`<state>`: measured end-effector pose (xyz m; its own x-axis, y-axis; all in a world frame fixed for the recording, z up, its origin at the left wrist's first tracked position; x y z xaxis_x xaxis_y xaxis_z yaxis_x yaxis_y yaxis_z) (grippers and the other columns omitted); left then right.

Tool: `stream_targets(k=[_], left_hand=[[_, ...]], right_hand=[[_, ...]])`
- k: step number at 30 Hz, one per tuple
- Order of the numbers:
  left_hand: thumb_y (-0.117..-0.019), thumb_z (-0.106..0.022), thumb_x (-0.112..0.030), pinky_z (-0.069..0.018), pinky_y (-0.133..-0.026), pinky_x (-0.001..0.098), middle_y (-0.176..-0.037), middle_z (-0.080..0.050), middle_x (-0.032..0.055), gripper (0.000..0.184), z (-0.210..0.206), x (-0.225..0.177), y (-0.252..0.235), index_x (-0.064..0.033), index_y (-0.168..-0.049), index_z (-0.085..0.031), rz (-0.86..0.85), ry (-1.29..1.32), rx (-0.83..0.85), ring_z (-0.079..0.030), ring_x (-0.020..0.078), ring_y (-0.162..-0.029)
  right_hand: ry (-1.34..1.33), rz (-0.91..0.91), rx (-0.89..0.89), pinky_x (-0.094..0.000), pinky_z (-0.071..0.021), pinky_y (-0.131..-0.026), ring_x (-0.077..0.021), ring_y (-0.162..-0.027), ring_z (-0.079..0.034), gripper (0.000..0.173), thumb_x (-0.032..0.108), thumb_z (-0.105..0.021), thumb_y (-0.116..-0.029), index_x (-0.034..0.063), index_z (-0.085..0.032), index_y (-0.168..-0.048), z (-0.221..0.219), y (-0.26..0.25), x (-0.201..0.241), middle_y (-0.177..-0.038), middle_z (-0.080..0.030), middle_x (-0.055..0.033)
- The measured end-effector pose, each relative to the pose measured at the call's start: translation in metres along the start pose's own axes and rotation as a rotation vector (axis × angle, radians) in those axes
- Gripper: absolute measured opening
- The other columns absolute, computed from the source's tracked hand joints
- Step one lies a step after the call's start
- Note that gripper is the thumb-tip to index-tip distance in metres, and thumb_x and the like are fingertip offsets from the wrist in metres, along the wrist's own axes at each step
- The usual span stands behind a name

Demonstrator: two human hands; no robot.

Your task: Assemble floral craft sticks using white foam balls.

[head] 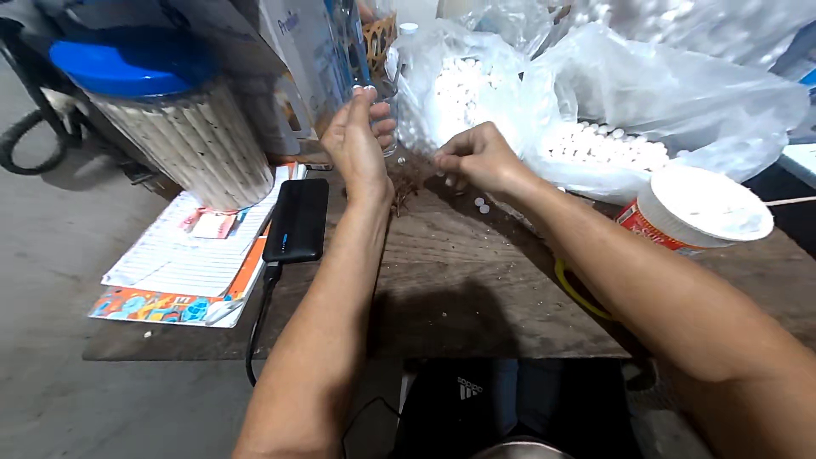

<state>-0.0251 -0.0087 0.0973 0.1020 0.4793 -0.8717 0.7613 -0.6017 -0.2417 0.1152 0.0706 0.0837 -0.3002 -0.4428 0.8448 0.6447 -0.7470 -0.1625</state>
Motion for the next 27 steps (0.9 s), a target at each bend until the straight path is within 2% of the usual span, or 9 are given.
stream_targets(k=[4,7,9,11,15,19,20,24,27], left_hand=[[-0.1068,-0.053,-0.012,-0.0522,-0.061,0.0183,-0.079,-0.067,-0.0025,0.018,-0.005,0.001,0.006,-0.0045,-0.096,-0.065,-0.079,-0.085,0.080,-0.063,0.0028,-0.066],[-0.1018,-0.057,-0.007,-0.0557,-0.072,0.0240,-0.085,-0.065,0.0005,0.012,-0.010,0.007,0.012,-0.0006,-0.097,-0.066,-0.153,-0.183,0.206,-0.065,0.0060,-0.075],[-0.1005,-0.059,-0.007,-0.0558,-0.074,0.0238,-0.087,-0.066,0.0010,0.010,-0.014,0.011,0.015,-0.0009,-0.098,-0.066,-0.158,-0.240,0.250,-0.065,0.0055,-0.078],[-0.1028,-0.057,-0.008,-0.0560,-0.073,0.0237,-0.093,-0.066,0.0033,0.013,-0.015,0.011,0.016,0.0011,-0.107,-0.066,-0.080,-0.269,0.313,-0.065,0.0064,-0.080],[-0.1104,-0.040,-0.016,-0.0577,-0.070,0.0257,-0.092,-0.070,0.0034,0.030,-0.018,0.017,0.015,-0.0014,-0.122,-0.063,0.288,-0.198,0.514,-0.068,0.0105,-0.076],[-0.1080,-0.044,-0.008,-0.0589,-0.073,0.0233,-0.099,-0.070,0.0043,0.028,-0.015,0.020,0.014,-0.0028,-0.132,-0.057,0.371,-0.072,0.630,-0.069,0.0095,-0.080],[-0.1078,-0.044,-0.007,-0.0590,-0.074,0.0230,-0.100,-0.070,0.0043,0.027,-0.015,0.021,0.015,-0.0028,-0.130,-0.057,0.387,-0.041,0.642,-0.070,0.0095,-0.083],[-0.1041,-0.044,0.001,-0.0597,-0.077,0.0226,-0.093,-0.069,0.0014,0.021,-0.014,0.023,0.017,-0.0061,-0.109,-0.063,0.402,0.041,0.671,-0.070,0.0081,-0.083],[-0.1015,-0.051,0.005,-0.0588,-0.071,0.0212,-0.085,-0.069,-0.0003,0.018,-0.014,0.022,0.017,-0.0059,-0.102,-0.064,0.338,-0.023,0.602,-0.068,0.0060,-0.074]], right_hand=[[-0.284,-0.032,-0.065,-0.0192,-0.0552,-0.056,-0.0032,-0.056,-0.061,0.010,0.001,-0.061,-0.0999,-0.0010,-0.069,-0.095,0.021,0.014,0.005,-0.072,-0.064,0.0014],[-0.359,-0.019,-0.103,-0.0190,-0.0552,-0.056,-0.0036,-0.057,-0.061,0.010,0.000,-0.060,-0.1001,-0.0002,-0.069,-0.094,0.031,0.020,0.004,-0.074,-0.066,0.0011],[-0.394,-0.032,-0.115,-0.0193,-0.0552,-0.056,-0.0040,-0.056,-0.061,0.011,0.000,-0.060,-0.0999,-0.0005,-0.069,-0.093,0.033,0.022,0.002,-0.074,-0.066,0.0005],[-0.426,-0.046,-0.113,-0.0188,-0.0546,-0.055,-0.0036,-0.056,-0.061,0.012,-0.001,-0.060,-0.0997,-0.0006,-0.069,-0.092,0.031,0.021,-0.001,-0.073,-0.066,0.0004],[-0.501,-0.059,-0.106,-0.0186,-0.0534,-0.054,-0.0035,-0.055,-0.061,0.013,-0.001,-0.059,-0.1002,-0.0004,-0.069,-0.091,0.029,0.018,-0.006,-0.071,-0.068,0.0001],[-0.522,-0.068,-0.099,-0.0179,-0.0532,-0.054,-0.0035,-0.056,-0.061,0.014,-0.001,-0.057,-0.1016,0.0002,-0.067,-0.092,0.031,0.022,-0.007,-0.072,-0.066,0.0005],[-0.526,-0.074,-0.102,-0.0181,-0.0534,-0.054,-0.0037,-0.056,-0.061,0.015,0.000,-0.056,-0.1021,0.0002,-0.067,-0.092,0.031,0.023,-0.006,-0.072,-0.066,0.0003],[-0.541,-0.062,-0.094,-0.0183,-0.0540,-0.055,-0.0039,-0.057,-0.062,0.015,0.000,-0.056,-0.1024,0.0019,-0.066,-0.092,0.033,0.025,-0.007,-0.074,-0.067,0.0009],[-0.521,-0.032,-0.077,-0.0184,-0.0546,-0.056,-0.0038,-0.058,-0.062,0.015,0.000,-0.056,-0.1019,0.0027,-0.067,-0.091,0.034,0.029,-0.005,-0.074,-0.066,0.0015]])
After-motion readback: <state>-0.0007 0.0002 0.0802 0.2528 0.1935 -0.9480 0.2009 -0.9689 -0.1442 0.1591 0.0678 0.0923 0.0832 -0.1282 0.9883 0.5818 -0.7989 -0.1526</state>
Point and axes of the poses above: each hand's wrist, its own y-axis away from the middle knuckle, its own z-axis out of the back of the hand, x = y × z, the point moved 3 cm from there along -y, towards the middle knuckle
